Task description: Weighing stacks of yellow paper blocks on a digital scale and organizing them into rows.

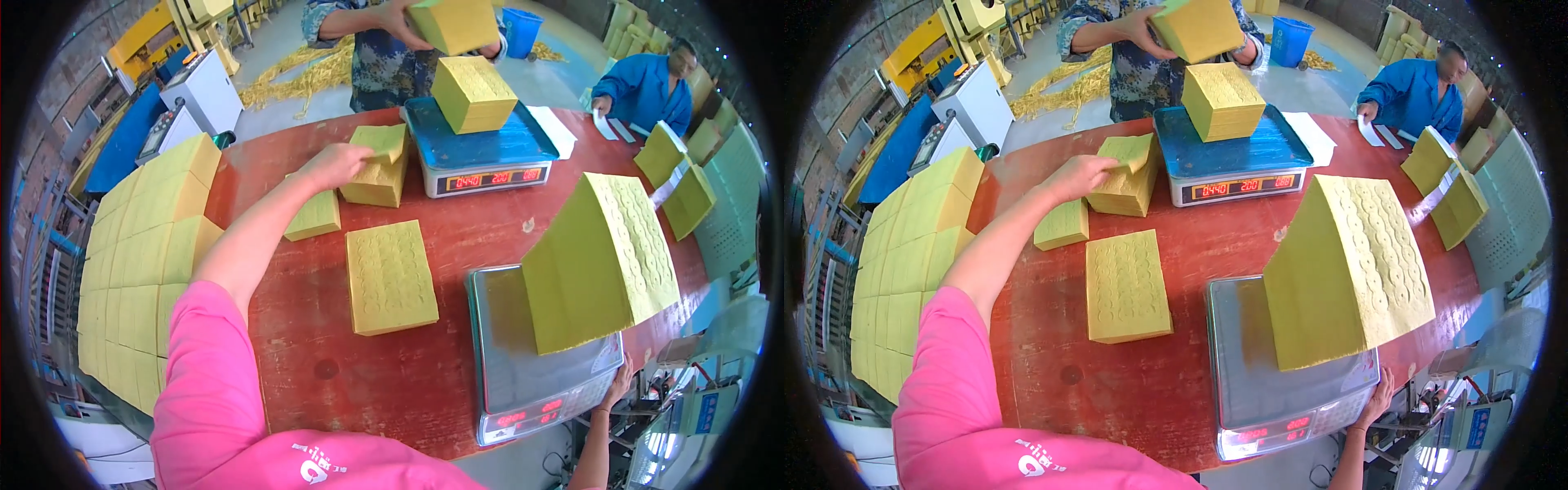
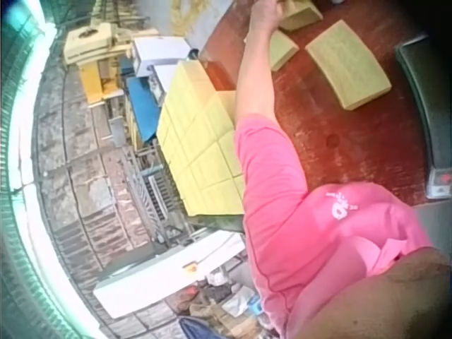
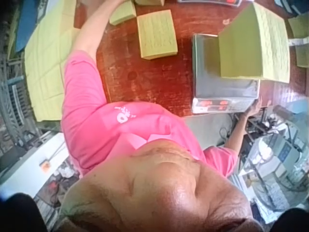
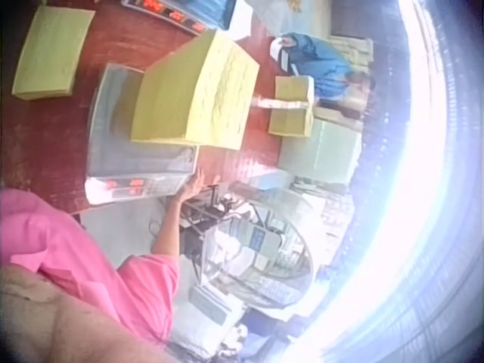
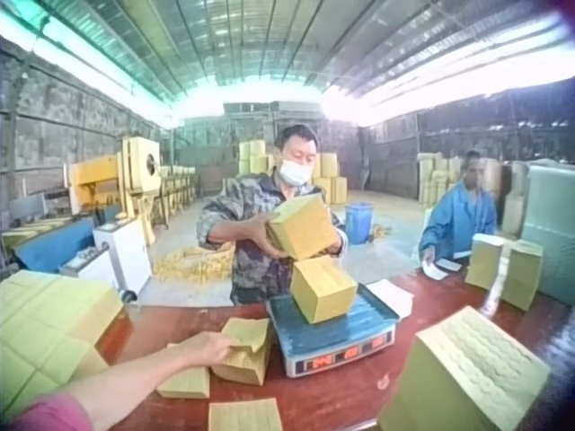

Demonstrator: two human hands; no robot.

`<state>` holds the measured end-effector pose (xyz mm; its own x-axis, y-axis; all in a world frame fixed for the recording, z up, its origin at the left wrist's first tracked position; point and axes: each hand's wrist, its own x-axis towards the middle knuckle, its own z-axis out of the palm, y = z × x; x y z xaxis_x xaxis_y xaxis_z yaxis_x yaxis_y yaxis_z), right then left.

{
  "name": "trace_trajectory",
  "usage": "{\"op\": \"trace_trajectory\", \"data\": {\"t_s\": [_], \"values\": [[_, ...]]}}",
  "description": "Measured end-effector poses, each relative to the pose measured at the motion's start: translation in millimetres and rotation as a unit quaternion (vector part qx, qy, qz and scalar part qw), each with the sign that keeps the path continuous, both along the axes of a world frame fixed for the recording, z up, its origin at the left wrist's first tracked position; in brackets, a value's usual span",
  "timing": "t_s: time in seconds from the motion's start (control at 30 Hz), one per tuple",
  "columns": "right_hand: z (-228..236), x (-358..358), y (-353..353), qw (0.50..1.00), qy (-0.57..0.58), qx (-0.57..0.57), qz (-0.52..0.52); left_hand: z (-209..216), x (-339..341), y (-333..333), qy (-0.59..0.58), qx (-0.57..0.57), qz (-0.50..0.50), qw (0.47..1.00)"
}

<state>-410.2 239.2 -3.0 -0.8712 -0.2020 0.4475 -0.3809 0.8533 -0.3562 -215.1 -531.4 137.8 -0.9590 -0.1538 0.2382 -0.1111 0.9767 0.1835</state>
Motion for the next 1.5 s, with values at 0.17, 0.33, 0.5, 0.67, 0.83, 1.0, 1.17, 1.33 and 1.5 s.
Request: {"op": "trace_trajectory", "data": {"t_s": [0.17,0.33,0.5,0.67,0.83,1.0,1.17,1.33,1.5], "values": [[-14.9,-7.7,14.7,1.0,0.014,0.025,0.013,35.7,-5.4,-13.6,0.102,0.106,0.228,0.962],[-16.6,-12.6,1.9,0.999,0.037,0.018,0.008,93.7,76.2,5.0,0.288,0.463,0.261,0.797],[-23.8,-20.5,22.0,0.999,0.024,0.009,0.021,129.7,175.8,107.1,0.311,0.649,0.188,0.669],[69.9,7.3,20.4,0.874,-0.171,-0.442,0.104,125.9,248.4,261.9,0.352,0.689,0.189,0.605],[175.0,139.1,-51.6,0.884,-0.011,-0.214,0.415,101.9,260.7,441.6,0.379,0.701,0.319,0.513],[193.4,229.7,-108.2,0.752,0.015,-0.128,0.647,87.3,239.8,551.6,0.347,0.763,0.317,0.444],[182.8,229.3,-114.7,0.717,-0.004,-0.21,0.665,108.0,242.9,593.8,0.409,0.73,0.292,0.462],[191.7,218.7,-113.5,0.52,-0.61,-0.317,0.507,85.5,257.9,563.2,0.351,0.5,0.294,0.735],[208.5,193.2,-115.9,0.458,-0.694,-0.357,0.425,86.9,217.8,545.8,0.174,0.737,0.205,0.621]]}}
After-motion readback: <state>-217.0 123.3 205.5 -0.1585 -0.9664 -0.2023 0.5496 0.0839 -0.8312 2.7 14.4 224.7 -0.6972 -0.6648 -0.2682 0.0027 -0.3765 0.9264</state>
